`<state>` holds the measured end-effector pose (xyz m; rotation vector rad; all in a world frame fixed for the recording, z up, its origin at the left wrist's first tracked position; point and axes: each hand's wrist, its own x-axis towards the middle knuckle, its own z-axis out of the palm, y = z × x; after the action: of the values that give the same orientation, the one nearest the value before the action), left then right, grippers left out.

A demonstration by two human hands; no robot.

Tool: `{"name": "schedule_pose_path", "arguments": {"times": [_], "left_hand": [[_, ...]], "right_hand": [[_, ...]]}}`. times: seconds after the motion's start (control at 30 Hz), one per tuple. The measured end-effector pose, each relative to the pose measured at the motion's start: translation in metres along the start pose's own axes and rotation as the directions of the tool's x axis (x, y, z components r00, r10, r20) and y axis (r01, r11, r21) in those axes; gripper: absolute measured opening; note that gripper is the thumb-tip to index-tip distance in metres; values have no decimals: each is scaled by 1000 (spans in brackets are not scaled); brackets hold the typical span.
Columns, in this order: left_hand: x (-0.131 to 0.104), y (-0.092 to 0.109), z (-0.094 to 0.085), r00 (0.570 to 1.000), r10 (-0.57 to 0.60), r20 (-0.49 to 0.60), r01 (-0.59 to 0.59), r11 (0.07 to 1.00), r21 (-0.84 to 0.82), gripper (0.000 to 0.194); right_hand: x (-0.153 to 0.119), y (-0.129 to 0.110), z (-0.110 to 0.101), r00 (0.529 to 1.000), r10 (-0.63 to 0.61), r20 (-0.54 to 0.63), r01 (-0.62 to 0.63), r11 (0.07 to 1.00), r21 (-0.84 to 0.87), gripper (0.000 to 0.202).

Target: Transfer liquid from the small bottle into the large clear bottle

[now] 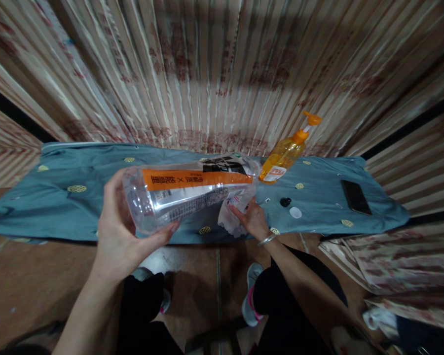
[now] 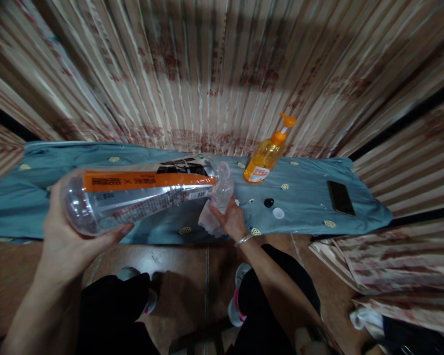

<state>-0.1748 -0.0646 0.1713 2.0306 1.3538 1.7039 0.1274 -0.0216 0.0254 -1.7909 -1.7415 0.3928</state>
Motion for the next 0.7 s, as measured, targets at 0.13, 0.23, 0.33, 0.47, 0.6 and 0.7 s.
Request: {"name": "schedule_pose_path", "arguments": {"times": [0.13,0.23,0.33,0.47,0.6,0.7], "left_hand": [[-1,-2,1,1000,-20,12,20,1000,4,104],[0,-2,0,1000,-3,18,3,1000,0,103],[0,-1,0,999,37,16,-37,999,10,101],[0,-2,0,999,41,17,-42,999,12,101],[0,-3,0,1000,18,14,-19,1000,16,103],[0,-2,0,1000,5,18,-5,1000,7,104]], "right_hand": [[0,1,2,1000,-16,-8,16,1000,2,55],[0,1,3,1000,0,-12,0,1000,-1,56],[0,1,2,1000,16,-2,-16,1000,-3,57],[0,0,0,1000,11,10,-11,1000,-1,56],[0,0,0,1000,8,3,-8,1000,3,57],[0,0,1,1000,-13,-1,13,1000,16,56]]}}
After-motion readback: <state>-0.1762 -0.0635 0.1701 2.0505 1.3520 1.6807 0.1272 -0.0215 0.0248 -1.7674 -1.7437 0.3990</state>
